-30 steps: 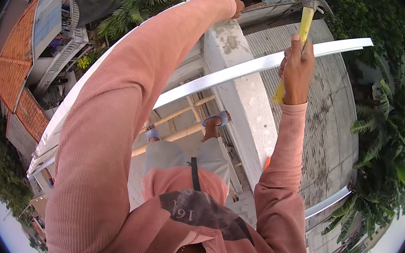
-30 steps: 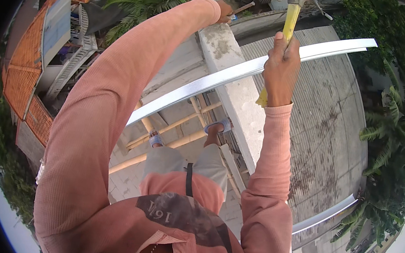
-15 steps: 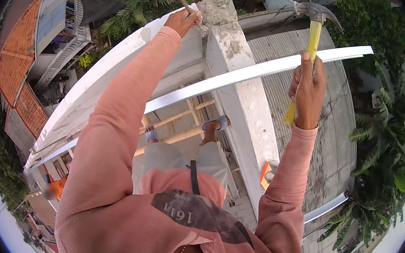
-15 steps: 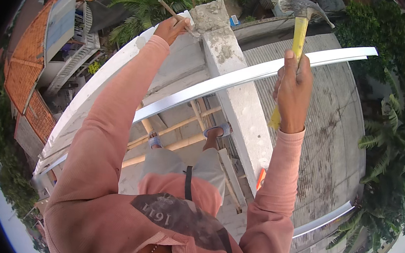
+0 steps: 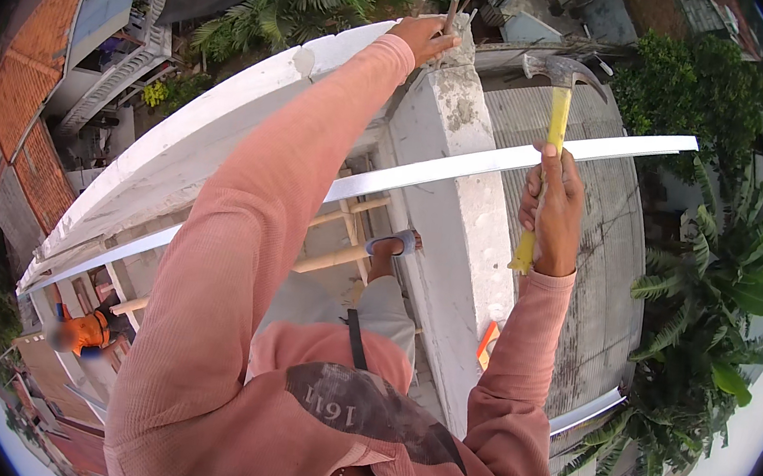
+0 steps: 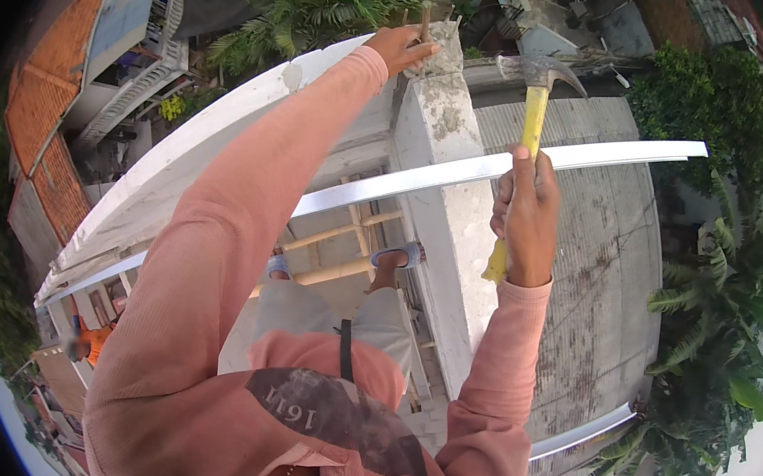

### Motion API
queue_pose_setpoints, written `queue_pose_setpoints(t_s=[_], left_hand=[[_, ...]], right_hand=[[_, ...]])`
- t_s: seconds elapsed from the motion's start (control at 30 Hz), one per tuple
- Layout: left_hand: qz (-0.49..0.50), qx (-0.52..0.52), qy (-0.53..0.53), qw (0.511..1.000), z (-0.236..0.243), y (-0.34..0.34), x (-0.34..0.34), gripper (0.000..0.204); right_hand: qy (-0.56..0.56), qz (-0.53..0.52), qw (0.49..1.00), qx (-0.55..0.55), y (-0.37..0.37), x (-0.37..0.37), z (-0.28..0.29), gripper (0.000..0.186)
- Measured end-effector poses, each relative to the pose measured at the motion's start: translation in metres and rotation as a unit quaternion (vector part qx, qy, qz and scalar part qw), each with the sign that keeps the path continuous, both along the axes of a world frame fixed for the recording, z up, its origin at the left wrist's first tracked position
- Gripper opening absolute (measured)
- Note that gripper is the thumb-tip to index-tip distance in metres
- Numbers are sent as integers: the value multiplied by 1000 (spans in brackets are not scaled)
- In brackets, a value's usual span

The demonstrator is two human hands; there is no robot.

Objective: The person saws a white beam using a hand saw, measures the top of a concrete wall using a tape measure, and hammers a nail into the wall to secure the structure.

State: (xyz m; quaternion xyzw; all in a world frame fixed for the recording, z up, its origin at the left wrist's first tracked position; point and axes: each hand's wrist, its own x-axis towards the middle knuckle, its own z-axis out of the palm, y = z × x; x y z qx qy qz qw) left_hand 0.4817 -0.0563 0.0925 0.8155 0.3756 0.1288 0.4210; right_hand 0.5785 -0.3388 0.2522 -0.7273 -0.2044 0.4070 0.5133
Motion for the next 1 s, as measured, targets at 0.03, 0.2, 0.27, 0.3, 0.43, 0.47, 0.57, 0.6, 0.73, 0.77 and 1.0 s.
queue_pose_setpoints(t_s=[0.03, 0.2, 0.27, 0.3, 0.43, 0.47, 0.57, 0.6, 0.73, 0.77, 1.0], left_hand=[[2, 0, -2, 1000, -2, 2, 6, 46], [-117, 20, 72, 990, 0, 16, 23, 50], [-168, 75, 115, 976, 10, 13, 33, 49], [-216, 131, 158, 954, 17, 10, 40, 47], [-295, 142, 180, 928, 28, 13, 47, 46], [-290, 142, 183, 929, 28, 18, 47, 46], [-336, 155, 242, 897, 35, 18, 54, 44], [-341, 154, 230, 898, 36, 16, 54, 44], [-320, 145, 217, 911, 33, 17, 49, 45], [-318, 144, 216, 912, 31, 19, 47, 45], [-300, 137, 240, 913, 15, 24, 73, 41]], right_hand=[[0, -8, 1000, 6, -2, 0, 2, 31], [-28, -14, 1000, 0, -7, 1, 7, 32], [-33, -15, 999, -1, -10, 4, 10, 32], [-46, -10, 999, -4, -12, 6, 11, 33], [-66, -2, 998, -3, -8, 6, 21, 36], [-64, 3, 998, -1, -5, 4, 23, 36], [-81, -14, 997, 4, 0, 3, 27, 37], [-105, -5, 994, 2, 1, 5, 29, 37], [-159, 10, 986, 47, 17, 3, 40, 36], [-160, 12, 986, 46, 23, 1, 41, 36], [-471, 113, 875, 6, 57, 10, -36, 32]])
